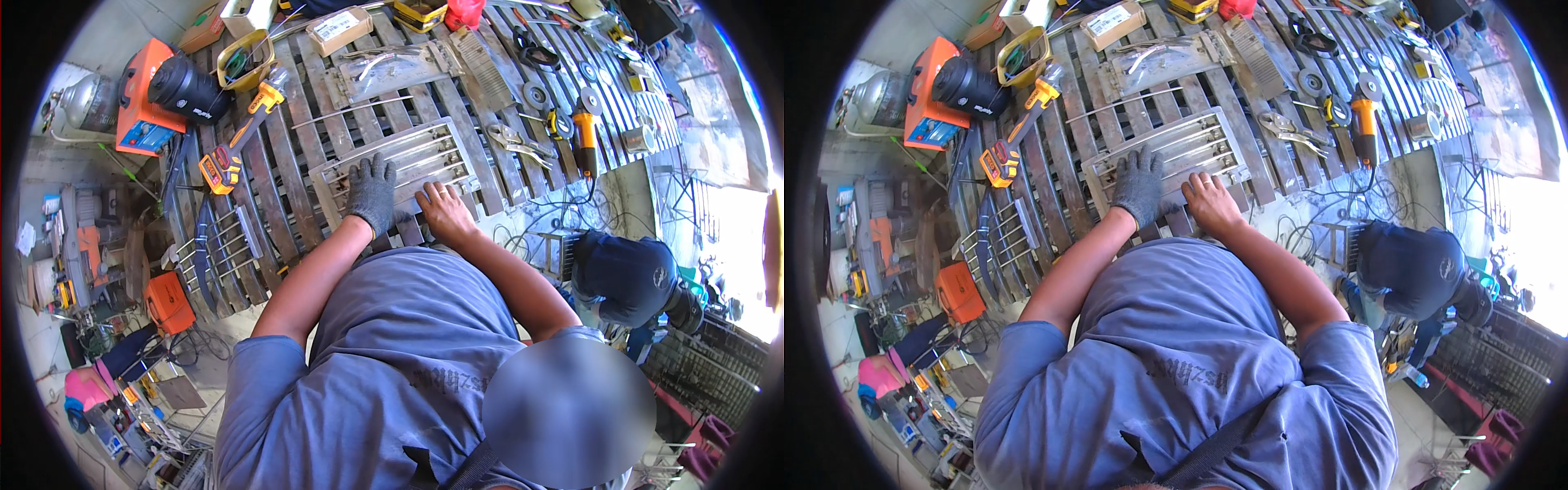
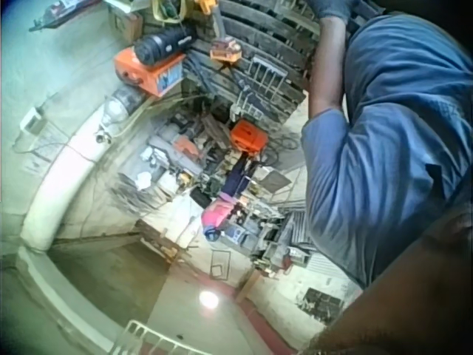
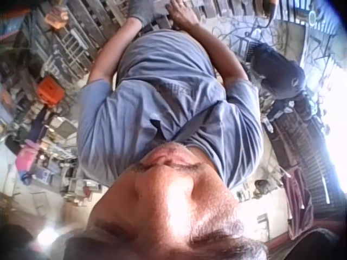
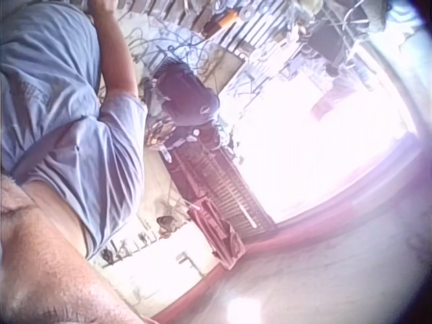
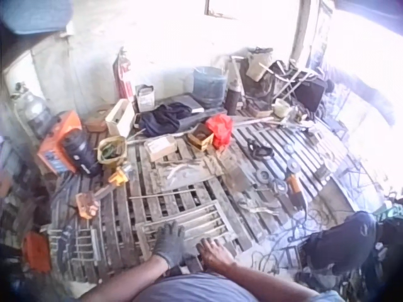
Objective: Measuring and welding metal rods into a frame structure.
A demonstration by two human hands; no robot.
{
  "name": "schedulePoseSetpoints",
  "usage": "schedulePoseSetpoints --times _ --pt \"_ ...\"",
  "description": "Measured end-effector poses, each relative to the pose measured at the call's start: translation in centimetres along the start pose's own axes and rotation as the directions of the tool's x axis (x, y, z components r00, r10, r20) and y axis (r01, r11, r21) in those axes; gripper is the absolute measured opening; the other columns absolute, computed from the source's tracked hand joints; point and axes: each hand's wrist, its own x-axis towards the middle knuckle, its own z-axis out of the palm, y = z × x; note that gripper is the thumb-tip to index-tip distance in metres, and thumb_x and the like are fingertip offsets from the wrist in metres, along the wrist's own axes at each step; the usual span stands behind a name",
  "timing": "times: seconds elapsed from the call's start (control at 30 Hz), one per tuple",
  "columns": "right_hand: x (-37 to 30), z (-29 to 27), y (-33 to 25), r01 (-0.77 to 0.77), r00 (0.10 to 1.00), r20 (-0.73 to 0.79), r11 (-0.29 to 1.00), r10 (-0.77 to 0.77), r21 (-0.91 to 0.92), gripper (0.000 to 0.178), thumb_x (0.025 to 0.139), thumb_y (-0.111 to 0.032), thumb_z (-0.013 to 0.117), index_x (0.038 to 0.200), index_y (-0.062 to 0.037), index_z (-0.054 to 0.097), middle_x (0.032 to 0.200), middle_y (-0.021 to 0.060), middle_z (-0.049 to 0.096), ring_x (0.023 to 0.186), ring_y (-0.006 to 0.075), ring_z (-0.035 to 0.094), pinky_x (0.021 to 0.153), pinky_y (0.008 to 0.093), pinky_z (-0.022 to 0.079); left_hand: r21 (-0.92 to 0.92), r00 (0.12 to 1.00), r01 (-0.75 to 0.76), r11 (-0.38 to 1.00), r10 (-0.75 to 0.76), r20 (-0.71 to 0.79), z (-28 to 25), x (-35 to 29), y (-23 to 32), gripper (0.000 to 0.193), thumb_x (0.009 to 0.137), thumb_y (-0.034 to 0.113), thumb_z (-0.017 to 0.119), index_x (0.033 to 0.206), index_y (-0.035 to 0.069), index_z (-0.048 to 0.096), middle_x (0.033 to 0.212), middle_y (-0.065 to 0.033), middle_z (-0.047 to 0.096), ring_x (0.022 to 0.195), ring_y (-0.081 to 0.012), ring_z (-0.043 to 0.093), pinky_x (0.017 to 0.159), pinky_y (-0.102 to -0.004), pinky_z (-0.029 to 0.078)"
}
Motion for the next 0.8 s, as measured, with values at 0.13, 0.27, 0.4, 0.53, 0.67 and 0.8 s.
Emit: schedulePoseSetpoints --times 0.13,0.27,0.4,0.53,0.67,0.8 --pt "-1.5 1.3 0.9 -0.046 0.991 0.128 0.993 0.033 0.105 0.037 0.091 -0.014 0.059 0.125 0.0008 0.062 0.123 0.0184 0.061 0.119 0.0333 0.06 0.1 0.042 0.05 0.011 0.99 -0.046 0.999 0.044 0.133 -2.4 1.0 0.1 0.101 0.08 0.044 0.08 0.16 0.002 0.036 0.163 -0.033 0.033 0.141 -0.0553 0.042 0.117 -0.0683 0.033" --pt "-3.4 3.4 1.4 0.07 0.986 -0.159 0.982 -0.042 0.175 0.043 0.092 -0.016 0.059 0.13 0.0058 0.062 0.132 0.0192 0.06 0.129 0.0351 0.058 0.107 0.0434 0.05 0.266 0.994 0.037 0.963 -0.063 0.089 -0.2 1.9 3.2 0.076 0.092 0.026 0.066 0.159 0.003 0.038 0.162 -0.0355 0.033 0.135 -0.0648 0.043 0.109 -0.0793 0.032" --pt "-3.9 3.0 1.6 0.045 0.997 -0.077 0.98 -0.031 0.193 0.05 0.096 -0.018 0.057 0.14 0.0066 0.057 0.14 0.0198 0.057 0.14 0.0364 0.052 0.114 0.0436 0.048 0.155 0.99 0.135 0.979 -0.139 0.015 0.7 3.4 3.3 0.055 0.098 0.02 0.055 0.151 0.005 0.049 0.155 -0.036 0.042 0.133 -0.0635 0.046 0.108 -0.0808 0.032" --pt "-4.0 3.1 1.5 0.025 0.999 -0.04 0.986 -0.018 0.163 0.053 0.097 -0.022 0.055 0.143 0.0037 0.055 0.146 0.0191 0.054 0.142 0.0368 0.051 0.117 0.046 0.044 0.114 0.992 0.061 0.992 -0.073 0.107 -3.0 2.5 2.8 0.053 0.092 0.025 0.065 0.142 0.007 0.058 0.136 -0.0269 0.053 0.125 -0.0479 0.053 0.107 -0.0749 0.037" --pt "-3.8 2.5 1.2 0.028 0.999 -0.035 0.996 -0.026 0.085 0.052 0.098 -0.022 0.054 0.144 0.0022 0.055 0.146 0.018 0.055 0.142 0.0344 0.051 0.12 0.0452 0.04 0.052 0.993 0.077 0.996 -0.081 0.087 -3.8 2.1 2.9 0.058 0.085 0.032 0.073 0.136 0.009 0.057 0.133 -0.0246 0.053 0.127 -0.0436 0.053 0.107 -0.0719 0.039" --pt "-4.0 2.4 1.0 0.023 0.998 -0.053 0.998 -0.02 0.051 0.05 0.099 -0.02 0.053 0.144 0.0016 0.056 0.146 0.0171 0.055 0.142 0.0323 0.052 0.12 0.0455 0.039 -0.016 0.996 0.032 0.999 -0.03 0.083 -3.8 2.1 2.8 0.059 0.081 0.036 0.077 0.131 0.011 0.058 0.133 -0.0258 0.052 0.13 -0.0439 0.05 0.105 -0.0673 0.044"
